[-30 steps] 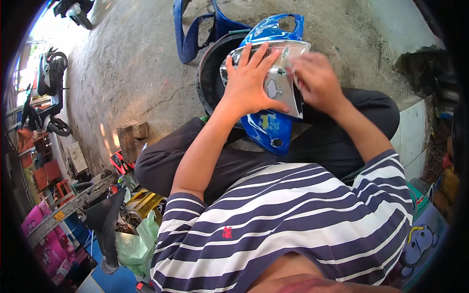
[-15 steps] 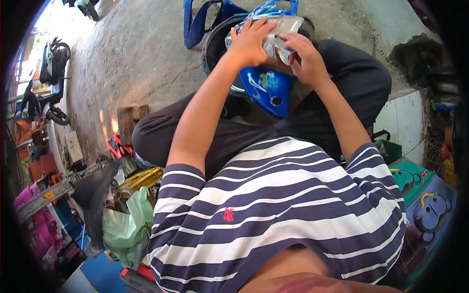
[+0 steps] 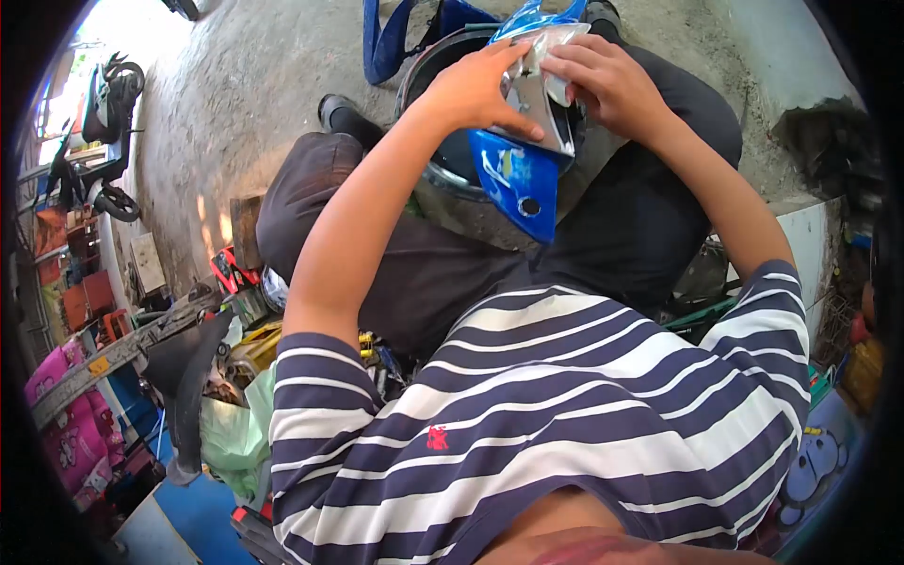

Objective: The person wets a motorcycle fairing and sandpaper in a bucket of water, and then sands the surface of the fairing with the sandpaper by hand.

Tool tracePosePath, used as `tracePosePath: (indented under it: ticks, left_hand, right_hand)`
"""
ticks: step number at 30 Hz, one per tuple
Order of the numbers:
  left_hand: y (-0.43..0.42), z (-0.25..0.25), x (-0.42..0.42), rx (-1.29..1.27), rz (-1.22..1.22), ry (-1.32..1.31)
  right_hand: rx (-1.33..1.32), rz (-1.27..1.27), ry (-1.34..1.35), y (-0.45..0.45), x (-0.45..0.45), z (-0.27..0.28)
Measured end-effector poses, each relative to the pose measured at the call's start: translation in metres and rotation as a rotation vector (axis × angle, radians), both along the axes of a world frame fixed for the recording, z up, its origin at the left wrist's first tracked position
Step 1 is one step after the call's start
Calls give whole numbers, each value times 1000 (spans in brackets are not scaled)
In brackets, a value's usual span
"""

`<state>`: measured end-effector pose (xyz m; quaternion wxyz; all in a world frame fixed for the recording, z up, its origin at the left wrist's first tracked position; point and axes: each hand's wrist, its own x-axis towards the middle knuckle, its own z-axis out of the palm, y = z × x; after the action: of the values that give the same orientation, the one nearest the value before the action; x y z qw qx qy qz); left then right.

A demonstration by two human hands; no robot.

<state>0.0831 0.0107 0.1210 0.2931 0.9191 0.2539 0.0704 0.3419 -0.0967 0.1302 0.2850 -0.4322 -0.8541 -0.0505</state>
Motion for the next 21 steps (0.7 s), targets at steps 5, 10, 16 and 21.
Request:
tracePosePath:
  ticks: [5,10,16,21]
  left_hand:
    - [-39,30,18,-245,321,-120]
    - [-107,19,25,-109,565,18]
    - [-86,-6,-5,-163,719,-157]
    - [-69,-7,-27,-141,725,-216]
  right_hand:
    - [-202,-23,64,13,8,0]
    - [-178,-96,90,14,-21,-7]
    - [-278,-193,61,23,-14,-5]
    - [-84,-201,259,43,11,13]
